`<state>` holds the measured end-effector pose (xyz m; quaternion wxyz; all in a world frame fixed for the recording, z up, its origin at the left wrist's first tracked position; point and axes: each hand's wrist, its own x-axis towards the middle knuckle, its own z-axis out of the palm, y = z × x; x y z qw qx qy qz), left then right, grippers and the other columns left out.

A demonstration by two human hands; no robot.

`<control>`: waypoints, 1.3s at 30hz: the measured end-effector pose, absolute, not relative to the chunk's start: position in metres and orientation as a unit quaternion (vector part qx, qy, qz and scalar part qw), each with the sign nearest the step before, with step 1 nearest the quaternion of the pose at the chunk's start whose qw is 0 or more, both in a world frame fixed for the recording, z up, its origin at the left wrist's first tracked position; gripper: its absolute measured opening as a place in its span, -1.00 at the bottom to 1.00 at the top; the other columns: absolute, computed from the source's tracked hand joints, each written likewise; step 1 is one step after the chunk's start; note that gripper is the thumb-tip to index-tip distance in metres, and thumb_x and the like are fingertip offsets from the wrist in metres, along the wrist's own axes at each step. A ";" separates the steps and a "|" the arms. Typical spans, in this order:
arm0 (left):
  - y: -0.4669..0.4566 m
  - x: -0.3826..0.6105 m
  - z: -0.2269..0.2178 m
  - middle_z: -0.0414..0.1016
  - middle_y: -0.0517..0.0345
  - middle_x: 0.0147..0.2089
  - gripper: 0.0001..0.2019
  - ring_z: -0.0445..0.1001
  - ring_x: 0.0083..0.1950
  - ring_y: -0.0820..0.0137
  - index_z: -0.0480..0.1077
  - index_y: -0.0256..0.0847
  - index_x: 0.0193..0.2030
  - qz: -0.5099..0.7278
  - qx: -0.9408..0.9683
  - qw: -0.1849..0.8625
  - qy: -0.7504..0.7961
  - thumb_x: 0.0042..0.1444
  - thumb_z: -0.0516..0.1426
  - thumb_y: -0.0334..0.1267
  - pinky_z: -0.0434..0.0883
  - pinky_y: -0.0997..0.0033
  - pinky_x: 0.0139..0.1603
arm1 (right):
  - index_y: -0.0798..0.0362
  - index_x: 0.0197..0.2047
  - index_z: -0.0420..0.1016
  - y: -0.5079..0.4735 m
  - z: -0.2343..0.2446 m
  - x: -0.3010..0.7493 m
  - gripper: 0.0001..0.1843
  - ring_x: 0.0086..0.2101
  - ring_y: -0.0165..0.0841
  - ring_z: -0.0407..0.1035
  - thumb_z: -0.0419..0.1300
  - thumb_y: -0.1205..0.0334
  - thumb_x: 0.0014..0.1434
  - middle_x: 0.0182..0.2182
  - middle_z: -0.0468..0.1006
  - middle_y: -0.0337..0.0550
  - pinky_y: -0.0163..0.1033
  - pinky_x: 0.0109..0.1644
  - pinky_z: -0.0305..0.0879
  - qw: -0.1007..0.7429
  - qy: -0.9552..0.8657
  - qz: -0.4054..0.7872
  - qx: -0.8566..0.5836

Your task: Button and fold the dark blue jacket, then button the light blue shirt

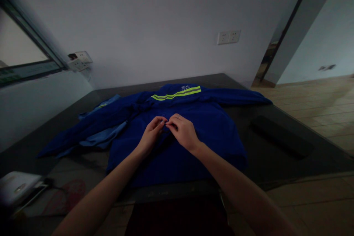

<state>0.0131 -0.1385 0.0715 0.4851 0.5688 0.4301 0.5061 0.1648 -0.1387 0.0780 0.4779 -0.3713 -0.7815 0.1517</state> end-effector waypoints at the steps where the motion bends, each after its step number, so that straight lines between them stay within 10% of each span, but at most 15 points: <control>1: -0.138 0.013 0.071 0.33 0.24 -0.37 -0.81 0.30 -0.37 0.49 0.36 -0.18 -0.24 0.505 0.594 0.453 0.432 0.12 0.12 -0.10 0.30 0.53 -0.33 | 0.04 -0.34 0.46 -0.139 0.078 0.165 -0.89 -0.32 -0.36 0.39 0.13 0.33 0.20 -0.33 0.49 -0.16 -0.28 -0.23 0.28 0.478 -0.781 0.149 -0.373; 39: -0.141 0.009 0.067 0.32 0.31 -0.49 -0.85 0.29 -0.48 0.49 0.27 -0.17 -0.09 0.451 0.706 0.266 0.477 0.23 0.02 -0.23 0.14 0.54 -0.45 | 0.00 -0.19 0.27 -0.132 0.074 0.168 -0.84 -0.28 -0.34 0.35 -0.01 0.43 0.21 -0.28 0.45 -0.17 -0.25 -0.19 0.22 0.385 -0.828 0.201 -0.354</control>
